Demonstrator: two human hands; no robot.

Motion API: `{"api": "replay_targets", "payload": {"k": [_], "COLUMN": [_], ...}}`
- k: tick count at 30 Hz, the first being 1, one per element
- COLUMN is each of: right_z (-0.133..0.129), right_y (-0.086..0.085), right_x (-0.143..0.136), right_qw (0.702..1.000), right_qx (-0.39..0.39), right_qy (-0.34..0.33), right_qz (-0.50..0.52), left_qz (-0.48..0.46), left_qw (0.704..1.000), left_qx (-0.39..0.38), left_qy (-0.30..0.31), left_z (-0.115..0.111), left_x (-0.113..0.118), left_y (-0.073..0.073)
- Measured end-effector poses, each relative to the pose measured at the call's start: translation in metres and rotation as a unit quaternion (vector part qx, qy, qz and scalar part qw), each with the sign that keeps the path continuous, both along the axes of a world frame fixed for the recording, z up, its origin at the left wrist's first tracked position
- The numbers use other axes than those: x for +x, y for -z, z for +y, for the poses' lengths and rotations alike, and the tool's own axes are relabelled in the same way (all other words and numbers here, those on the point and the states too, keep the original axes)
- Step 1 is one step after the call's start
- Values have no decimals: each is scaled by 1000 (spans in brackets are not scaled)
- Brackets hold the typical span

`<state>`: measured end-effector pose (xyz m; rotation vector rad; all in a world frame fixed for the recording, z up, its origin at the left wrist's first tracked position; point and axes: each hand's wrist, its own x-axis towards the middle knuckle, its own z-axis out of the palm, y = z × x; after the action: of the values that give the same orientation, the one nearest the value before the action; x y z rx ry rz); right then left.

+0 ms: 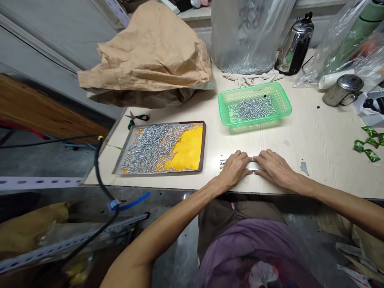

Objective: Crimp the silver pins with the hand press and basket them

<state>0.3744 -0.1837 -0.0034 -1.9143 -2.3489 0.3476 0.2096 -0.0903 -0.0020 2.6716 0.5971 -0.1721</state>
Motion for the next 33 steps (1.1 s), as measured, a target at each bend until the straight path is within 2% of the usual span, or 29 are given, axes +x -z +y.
{"api": "replay_targets", "payload": {"k": [8,12,14,17,19,22,24,26,29,31,33], "right_z": [16,19,25,38,48,59,66,75,89,94,93], "right_y": [11,12,10,3,-3,-7,-7,-5,-8,-15,-26], "right_x": [-6,6,20,42,47,36,22,10,1,-5,-15], "right_qw": [999,998,997,994,996,998,999,999,999,998,996], "right_qx": [23,16,3,-38,-25,29,23,1,-21,-42,-49], "right_qy": [-2,-2,-24,-59,-41,-21,-39,-41,-9,16,11], "right_qz": [44,63,77,85,72,45,16,-17,-39,-54,-67], "left_qz": [20,-3,-37,-87,-111,-141,-154,-164,-178,-187,-195], "left_qw": [999,998,994,984,978,978,978,979,979,977,976], "left_qx": [24,41,63,115,136,124,105,85,62,55,53], "left_qy": [-37,-55,-75,-105,-110,-96,-90,-87,-82,-82,-82], "left_z": [6,4,-3,-25,-44,-65,-72,-73,-70,-69,-69], "left_x": [5,4,2,-1,-1,-2,-3,-5,-9,-10,-10], "left_y": [5,10,15,28,37,46,47,45,43,41,40]}}
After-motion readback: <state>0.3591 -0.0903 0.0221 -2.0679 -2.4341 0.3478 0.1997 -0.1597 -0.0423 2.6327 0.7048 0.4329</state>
